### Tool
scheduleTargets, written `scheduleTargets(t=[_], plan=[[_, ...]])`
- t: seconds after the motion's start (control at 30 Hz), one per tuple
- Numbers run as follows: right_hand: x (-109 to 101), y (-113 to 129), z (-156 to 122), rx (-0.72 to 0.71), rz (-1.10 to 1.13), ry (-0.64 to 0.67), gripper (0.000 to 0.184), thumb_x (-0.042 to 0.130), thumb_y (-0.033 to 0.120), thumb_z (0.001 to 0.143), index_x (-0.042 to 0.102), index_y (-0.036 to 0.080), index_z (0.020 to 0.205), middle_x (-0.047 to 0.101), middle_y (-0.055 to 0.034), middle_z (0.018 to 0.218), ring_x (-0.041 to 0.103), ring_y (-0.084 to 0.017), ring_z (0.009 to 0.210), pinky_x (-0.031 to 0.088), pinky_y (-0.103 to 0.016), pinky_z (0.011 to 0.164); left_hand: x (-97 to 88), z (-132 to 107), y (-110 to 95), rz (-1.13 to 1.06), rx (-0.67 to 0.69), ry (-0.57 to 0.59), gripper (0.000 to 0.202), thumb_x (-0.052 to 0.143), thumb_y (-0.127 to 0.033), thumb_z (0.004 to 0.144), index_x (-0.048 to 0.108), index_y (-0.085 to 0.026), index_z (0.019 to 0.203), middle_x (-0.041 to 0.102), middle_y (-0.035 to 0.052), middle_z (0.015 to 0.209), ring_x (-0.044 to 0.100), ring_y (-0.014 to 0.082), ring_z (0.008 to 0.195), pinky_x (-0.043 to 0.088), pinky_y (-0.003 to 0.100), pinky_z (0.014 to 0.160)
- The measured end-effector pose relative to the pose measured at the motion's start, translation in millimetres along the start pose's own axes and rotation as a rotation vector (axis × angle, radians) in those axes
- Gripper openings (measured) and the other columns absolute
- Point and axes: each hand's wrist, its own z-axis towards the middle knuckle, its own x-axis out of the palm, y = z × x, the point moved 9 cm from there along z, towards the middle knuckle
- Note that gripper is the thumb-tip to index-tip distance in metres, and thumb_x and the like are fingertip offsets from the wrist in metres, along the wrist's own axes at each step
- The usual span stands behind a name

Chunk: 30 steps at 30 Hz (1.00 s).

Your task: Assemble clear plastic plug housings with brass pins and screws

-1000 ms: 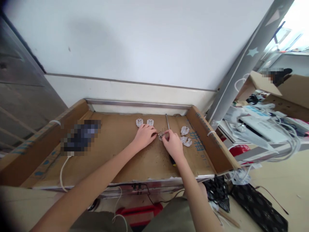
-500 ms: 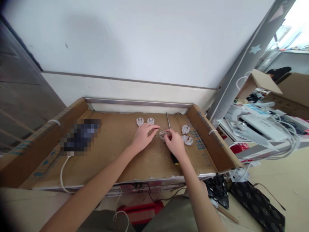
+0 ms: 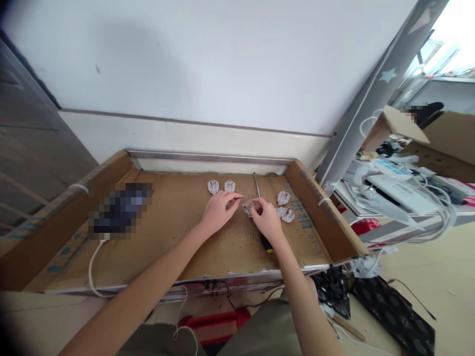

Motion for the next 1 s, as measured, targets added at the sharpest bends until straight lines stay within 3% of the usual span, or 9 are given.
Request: scheduleTargets(t=[0.4, 0.53, 0.7, 0.87, 1.0], plan=[[-2, 4, -1, -0.025, 0.013, -0.016, 0.036, 0.046, 0.041, 0.087, 0.053, 0.012, 0.108, 0.056, -0.0028, 0.082, 0.054, -0.009, 0.073, 0.048, -0.028, 0.071, -1.1, 1, -5, -0.064, 0.012, 0.007, 0.014, 0.05, -0.023, 0.087, 0.061, -0.023, 0.095, 0.067, -0.0001, 0.09, 0.059, 0.018, 0.089, 0.044, 0.032, 0.081], [-4, 10, -3, -0.067, 0.012, -0.006, 0.039, 0.046, 0.042, 0.087, 0.05, 0.013, 0.114, 0.056, -0.0016, 0.079, 0.053, -0.009, 0.071, 0.047, -0.029, 0.071, 0.2, 2, 0, -0.152, -0.05, 0.007, 0.01, 0.052, -0.023, 0.085, 0.06, -0.023, 0.091, 0.067, -0.0007, 0.088, 0.06, 0.0157, 0.083, 0.046, 0.03, 0.078], [-1, 17, -3, -0.122, -0.021, 0.04, 0.037, 0.044, 0.044, 0.088, 0.056, 0.013, 0.103, 0.056, -0.0018, 0.077, 0.053, -0.009, 0.071, 0.047, -0.029, 0.072, 5.4, 1, 5, -0.249, -0.112, 0.019, 0.008, 0.053, -0.025, 0.084, 0.059, -0.023, 0.089, 0.067, -0.001, 0.088, 0.062, 0.0138, 0.079, 0.047, 0.028, 0.076], [3, 20, -2, -0.154, -0.056, 0.062, 0.035, 0.043, 0.042, 0.089, 0.057, 0.013, 0.1, 0.057, -0.0033, 0.083, 0.054, -0.01, 0.077, 0.047, -0.031, 0.076, 9.8, -2, -5, -0.138, -0.04, 0.075, 0.007, 0.055, -0.027, 0.084, 0.06, -0.024, 0.086, 0.068, -0.0029, 0.085, 0.06, 0.0156, 0.082, 0.046, 0.03, 0.078], [2, 21, -3, -0.166, -0.067, 0.057, 0.035, 0.042, 0.042, 0.089, 0.057, 0.013, 0.099, 0.058, -0.0047, 0.09, 0.055, -0.011, 0.083, 0.046, -0.033, 0.081, 8.9, -2, -5, -0.088, -0.027, 0.075, 0.012, 0.051, -0.029, 0.087, 0.06, -0.024, 0.094, 0.068, -0.0015, 0.094, 0.06, 0.0169, 0.09, 0.045, 0.032, 0.082]])
